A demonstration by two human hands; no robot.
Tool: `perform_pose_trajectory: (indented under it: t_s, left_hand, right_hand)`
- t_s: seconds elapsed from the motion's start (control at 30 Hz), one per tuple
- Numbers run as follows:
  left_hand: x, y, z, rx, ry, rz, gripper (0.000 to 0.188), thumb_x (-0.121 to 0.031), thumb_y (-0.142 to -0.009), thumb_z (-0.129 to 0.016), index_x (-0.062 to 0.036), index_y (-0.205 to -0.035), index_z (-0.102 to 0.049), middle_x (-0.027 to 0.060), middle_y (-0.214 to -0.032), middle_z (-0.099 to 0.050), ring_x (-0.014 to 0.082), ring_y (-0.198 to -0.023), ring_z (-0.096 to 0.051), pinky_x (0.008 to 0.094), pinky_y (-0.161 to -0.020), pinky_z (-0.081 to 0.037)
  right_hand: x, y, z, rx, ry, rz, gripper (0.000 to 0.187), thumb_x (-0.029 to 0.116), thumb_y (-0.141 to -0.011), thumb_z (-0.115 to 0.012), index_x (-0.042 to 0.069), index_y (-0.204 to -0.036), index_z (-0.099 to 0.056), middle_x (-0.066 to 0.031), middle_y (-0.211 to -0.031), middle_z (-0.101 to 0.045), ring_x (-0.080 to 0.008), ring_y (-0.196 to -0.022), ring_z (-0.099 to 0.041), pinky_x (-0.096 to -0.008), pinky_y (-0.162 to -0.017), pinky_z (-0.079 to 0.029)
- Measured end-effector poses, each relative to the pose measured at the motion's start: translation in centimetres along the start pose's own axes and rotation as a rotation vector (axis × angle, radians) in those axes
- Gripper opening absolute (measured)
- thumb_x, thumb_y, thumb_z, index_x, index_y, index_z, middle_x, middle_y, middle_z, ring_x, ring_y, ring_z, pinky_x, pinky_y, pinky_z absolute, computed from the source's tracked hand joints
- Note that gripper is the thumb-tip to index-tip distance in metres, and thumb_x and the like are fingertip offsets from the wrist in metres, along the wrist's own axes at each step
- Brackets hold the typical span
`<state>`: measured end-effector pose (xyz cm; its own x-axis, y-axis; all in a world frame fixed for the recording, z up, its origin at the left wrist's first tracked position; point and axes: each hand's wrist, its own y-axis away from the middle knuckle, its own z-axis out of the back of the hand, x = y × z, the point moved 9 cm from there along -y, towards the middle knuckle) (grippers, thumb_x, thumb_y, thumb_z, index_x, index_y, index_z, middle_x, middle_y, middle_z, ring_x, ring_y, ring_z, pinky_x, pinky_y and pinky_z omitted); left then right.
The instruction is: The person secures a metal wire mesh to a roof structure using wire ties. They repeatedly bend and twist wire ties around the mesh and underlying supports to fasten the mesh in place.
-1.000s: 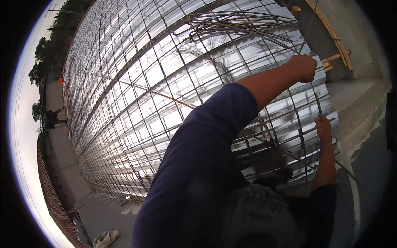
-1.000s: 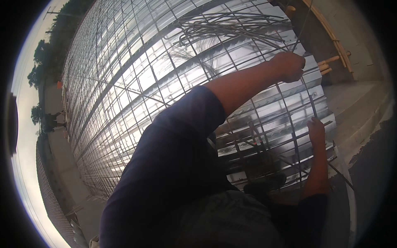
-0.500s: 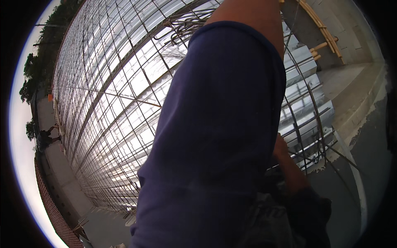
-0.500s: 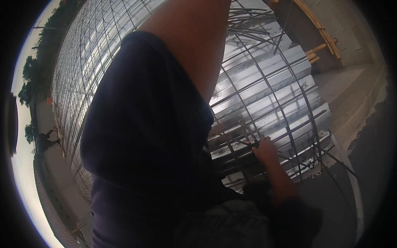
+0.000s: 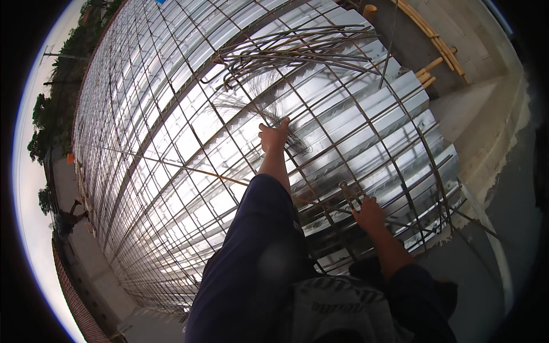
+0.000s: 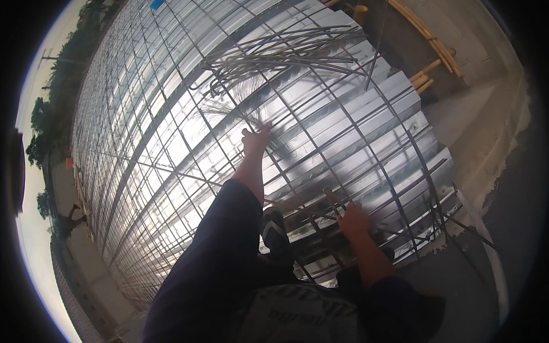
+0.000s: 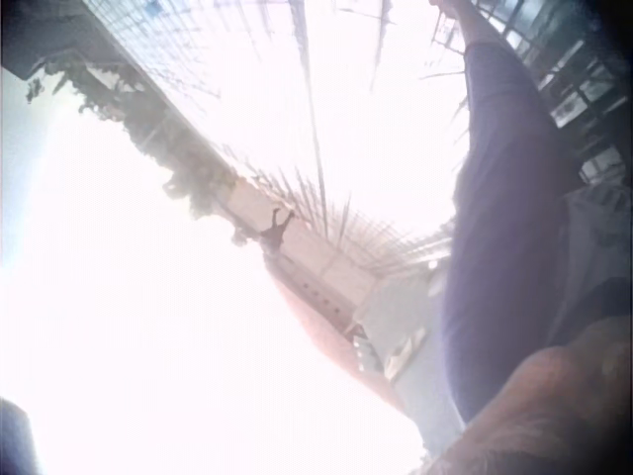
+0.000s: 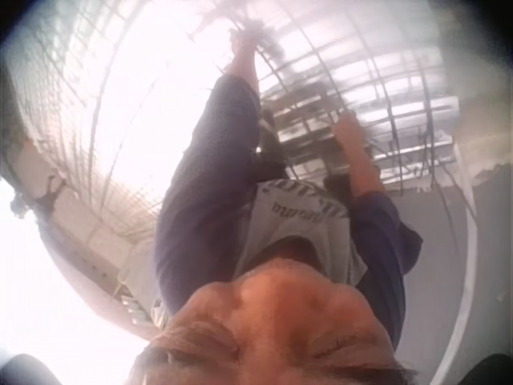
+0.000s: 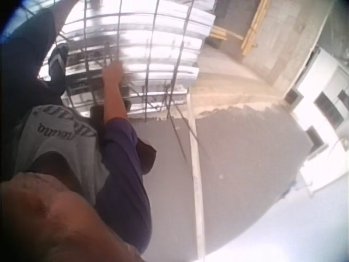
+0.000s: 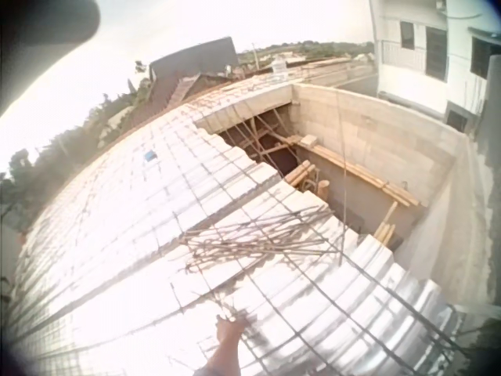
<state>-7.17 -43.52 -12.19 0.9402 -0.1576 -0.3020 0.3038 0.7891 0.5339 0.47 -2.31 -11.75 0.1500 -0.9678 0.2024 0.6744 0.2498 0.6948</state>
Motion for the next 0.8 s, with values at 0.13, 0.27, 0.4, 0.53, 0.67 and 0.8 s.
perform_pose_trajectory:
  t_s: [0.13, 0.27, 0.4, 0.53, 0.67, 0.8]
  left_hand:
    - [-0.5, 0.1, -2.1, -0.069, -0.096, -0.002, 0.106, -0.057, -0.067, -0.074, -0.0001, -0.141, -0.023, 0.0234, -0.136, -0.039, 0.039, -0.115, -0.053, 0.0444, -0.094, -0.048]
    - [-0.2, -1.7, -2.0, -0.091, -0.064, 0.038, 0.062, -0.027, -0.074, -0.066, 0.0023, -0.125, -0.048, 0.0201, -0.122, -0.056, 0.0376, -0.107, -0.059, 0.0436, -0.089, -0.049]
    - [5.3, -8.6, -5.1, 0.079, 0.091, 0.048, 0.031, -0.027, -0.082, -0.057, 0.0001, -0.091, -0.07, 0.0206, -0.102, -0.068, 0.031, -0.099, -0.066, 0.0391, -0.081, -0.053]
    - [2.8, -5.0, -5.7, 0.117, 0.532, 0.123, 0.02, -0.013, -0.082, -0.054, 0.0017, -0.087, -0.067, 0.0224, -0.093, -0.068, 0.0305, -0.075, -0.069, 0.039, -0.065, -0.056]
    - [-4.8, 4.5, -8.7, 0.309, 1.188, 0.044, 0.025, -0.001, -0.083, -0.049, 0.004, -0.107, -0.044, 0.0167, -0.081, -0.059, 0.0274, -0.063, -0.065, 0.0369, -0.047, -0.052]
    - [-10.7, 14.7, -9.6, 0.596, 1.532, 0.115, 0.025, -0.007, -0.087, -0.045, -0.0018, -0.111, -0.041, 0.0151, -0.091, -0.058, 0.0264, -0.08, -0.066, 0.037, -0.058, -0.054]
  right_hand:
    - [0.2, -0.3, 0.7, 0.02, -0.019, 0.028, 0.054, 0.037, -0.079, -0.07, -0.001, -0.111, -0.048, -0.0203, -0.11, -0.053, -0.0363, -0.097, -0.061, -0.045, -0.081, -0.052]
    - [-0.4, -0.3, 1.7, 0.041, -0.076, 0.006, 0.056, 0.036, -0.078, -0.07, -0.003, -0.113, -0.049, -0.0226, -0.108, -0.054, -0.0388, -0.099, -0.06, -0.0469, -0.082, -0.05]
    - [1.2, -0.6, 2.2, 0.065, -0.005, 0.029, 0.056, 0.037, -0.079, -0.068, -0.001, -0.116, -0.051, -0.0232, -0.11, -0.056, -0.0398, -0.099, -0.059, -0.0464, -0.082, -0.05]
    - [6.0, -2.7, 6.9, 0.039, -0.438, 0.191, 0.063, 0.04, -0.079, -0.069, 0.0, -0.124, -0.049, -0.0224, -0.116, -0.056, -0.0343, -0.099, -0.06, -0.043, -0.085, -0.048]
    - [10.2, -3.7, 14.2, 0.026, -0.835, 0.215, 0.078, 0.038, -0.082, -0.069, 0.0, -0.14, -0.033, -0.0212, -0.122, -0.055, -0.0293, -0.1, -0.06, -0.0363, -0.075, -0.052]
    - [7.8, -4.6, 18.5, 0.071, -1.025, 0.182, 0.084, 0.034, -0.083, -0.069, 0.004, -0.146, -0.023, -0.0227, -0.123, -0.053, -0.0256, -0.097, -0.061, -0.0274, -0.052, -0.052]
